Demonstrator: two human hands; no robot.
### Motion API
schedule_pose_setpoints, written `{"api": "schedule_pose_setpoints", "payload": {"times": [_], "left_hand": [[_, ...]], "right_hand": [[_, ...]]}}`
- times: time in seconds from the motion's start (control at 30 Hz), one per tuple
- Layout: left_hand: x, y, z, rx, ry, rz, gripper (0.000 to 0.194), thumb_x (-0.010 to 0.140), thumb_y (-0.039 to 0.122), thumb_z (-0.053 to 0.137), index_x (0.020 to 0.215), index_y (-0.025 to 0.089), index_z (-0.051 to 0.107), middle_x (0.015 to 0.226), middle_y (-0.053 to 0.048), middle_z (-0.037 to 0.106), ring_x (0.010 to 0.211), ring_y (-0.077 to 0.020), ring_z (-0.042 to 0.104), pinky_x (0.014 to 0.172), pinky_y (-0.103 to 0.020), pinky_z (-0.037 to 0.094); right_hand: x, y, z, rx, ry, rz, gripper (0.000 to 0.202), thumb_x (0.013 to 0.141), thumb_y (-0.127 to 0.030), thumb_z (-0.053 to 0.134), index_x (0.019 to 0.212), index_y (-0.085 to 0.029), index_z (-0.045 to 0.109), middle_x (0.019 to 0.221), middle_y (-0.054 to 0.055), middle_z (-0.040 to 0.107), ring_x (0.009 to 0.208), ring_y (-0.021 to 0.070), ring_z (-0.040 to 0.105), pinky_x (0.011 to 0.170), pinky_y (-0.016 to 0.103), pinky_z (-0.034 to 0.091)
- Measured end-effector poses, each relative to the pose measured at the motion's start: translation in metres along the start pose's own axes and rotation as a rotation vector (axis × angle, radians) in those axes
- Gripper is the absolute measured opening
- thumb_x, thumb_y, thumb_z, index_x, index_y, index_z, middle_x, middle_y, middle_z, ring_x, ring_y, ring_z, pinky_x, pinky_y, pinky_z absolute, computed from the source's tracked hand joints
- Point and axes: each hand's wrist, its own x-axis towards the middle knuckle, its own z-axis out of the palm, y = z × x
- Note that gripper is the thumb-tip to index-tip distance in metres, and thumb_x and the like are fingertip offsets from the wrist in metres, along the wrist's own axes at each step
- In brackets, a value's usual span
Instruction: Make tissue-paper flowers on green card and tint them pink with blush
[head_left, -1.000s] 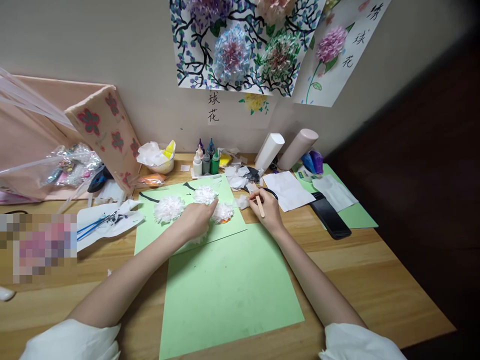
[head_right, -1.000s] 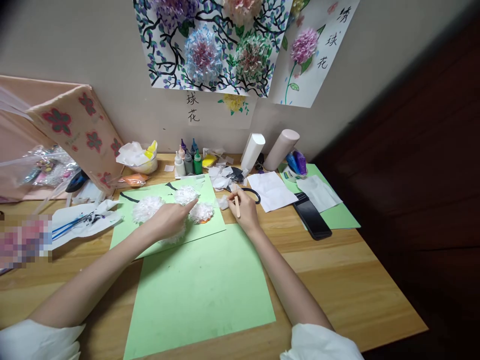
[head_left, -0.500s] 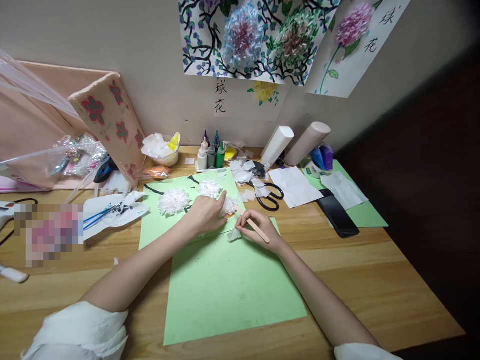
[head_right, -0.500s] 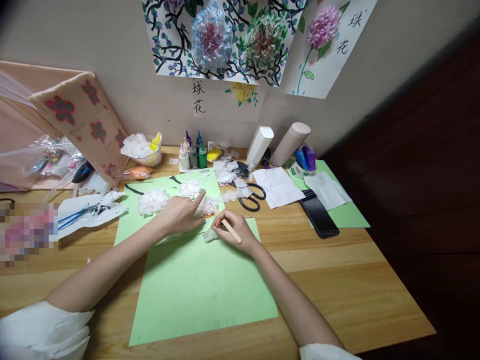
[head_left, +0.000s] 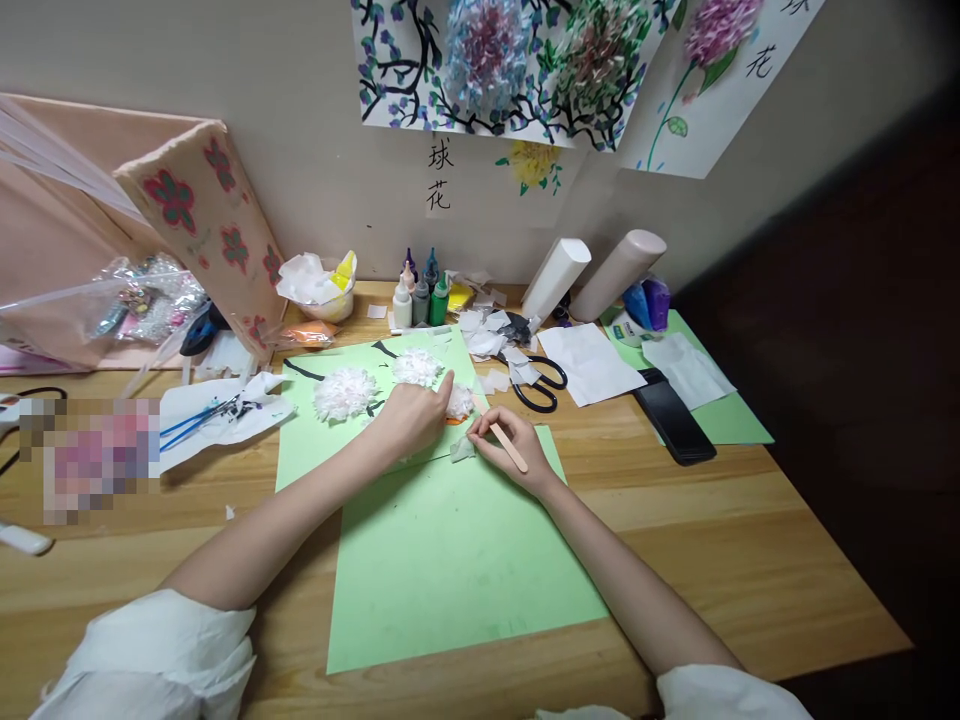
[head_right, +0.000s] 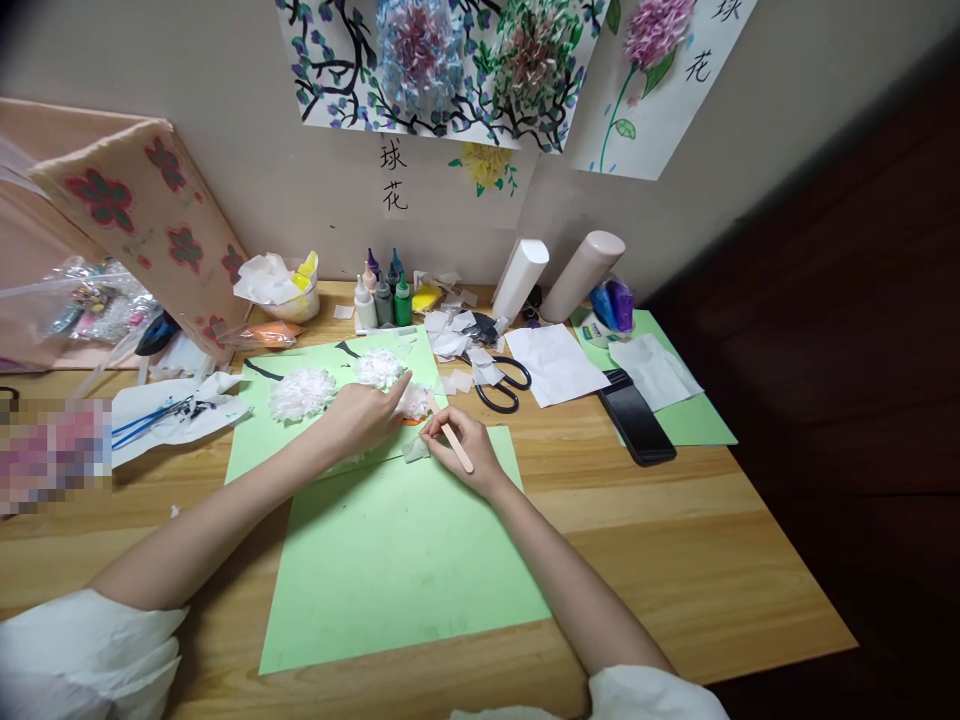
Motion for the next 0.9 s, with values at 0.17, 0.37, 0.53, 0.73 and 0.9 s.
{"api": "schedule_pose_setpoints", "payload": {"times": [0.17, 0.37, 0.53, 0.73, 0.9], "left_hand": [[0.000, -0.002, -0.006, -0.023, -0.058, -0.032, 0.054, 0.088, 0.030, 0.039, 0.135, 0.005, 0.029, 0.070, -0.013, 0.066, 0.070, -0.0258, 0.065, 0.057, -0.028, 0.039], [-0.002, -0.007, -0.009, -0.026, -0.047, -0.007, 0.051, 0.089, 0.031, 0.040, 0.133, 0.006, 0.032, 0.072, -0.013, 0.066, 0.073, -0.0266, 0.065, 0.057, -0.028, 0.039], [-0.002, -0.010, -0.011, -0.046, -0.074, -0.013, 0.046, 0.089, 0.031, 0.042, 0.129, 0.009, 0.036, 0.078, -0.014, 0.067, 0.079, -0.0262, 0.065, 0.062, -0.028, 0.040], [-0.003, -0.009, -0.015, -0.051, -0.081, -0.004, 0.044, 0.089, 0.030, 0.043, 0.126, 0.008, 0.040, 0.078, -0.013, 0.067, 0.078, -0.0267, 0.065, 0.061, -0.028, 0.041], [-0.004, -0.007, -0.017, -0.070, -0.095, -0.030, 0.045, 0.088, 0.028, 0.045, 0.128, 0.008, 0.038, 0.080, -0.015, 0.067, 0.083, -0.0264, 0.065, 0.066, -0.029, 0.041]], "right_hand": [[0.005, -0.006, 0.015, -0.160, 0.011, -0.093, 0.008, 0.077, -0.018, 0.056, 0.076, -0.021, 0.049, 0.081, 0.002, 0.062, 0.071, 0.0151, 0.059, 0.068, 0.027, 0.048], [0.019, -0.005, 0.030, -0.398, 0.053, -0.239, 0.012, 0.077, -0.010, 0.051, 0.074, -0.021, 0.046, 0.073, 0.002, 0.055, 0.069, 0.0172, 0.053, 0.064, 0.028, 0.042], [0.023, -0.004, 0.032, -0.483, 0.087, -0.294, 0.012, 0.081, -0.012, 0.050, 0.075, -0.022, 0.045, 0.073, 0.003, 0.053, 0.071, 0.0183, 0.050, 0.066, 0.029, 0.040], [0.001, -0.010, 0.013, -0.403, 0.049, -0.348, 0.019, 0.090, -0.028, 0.041, 0.074, -0.022, 0.048, 0.067, 0.002, 0.051, 0.065, 0.0166, 0.050, 0.063, 0.029, 0.039], [-0.019, -0.005, 0.003, -0.356, -0.145, -0.353, 0.039, 0.095, -0.033, 0.025, 0.065, -0.022, 0.047, 0.056, 0.001, 0.047, 0.056, 0.0152, 0.047, 0.057, 0.029, 0.037]]}}
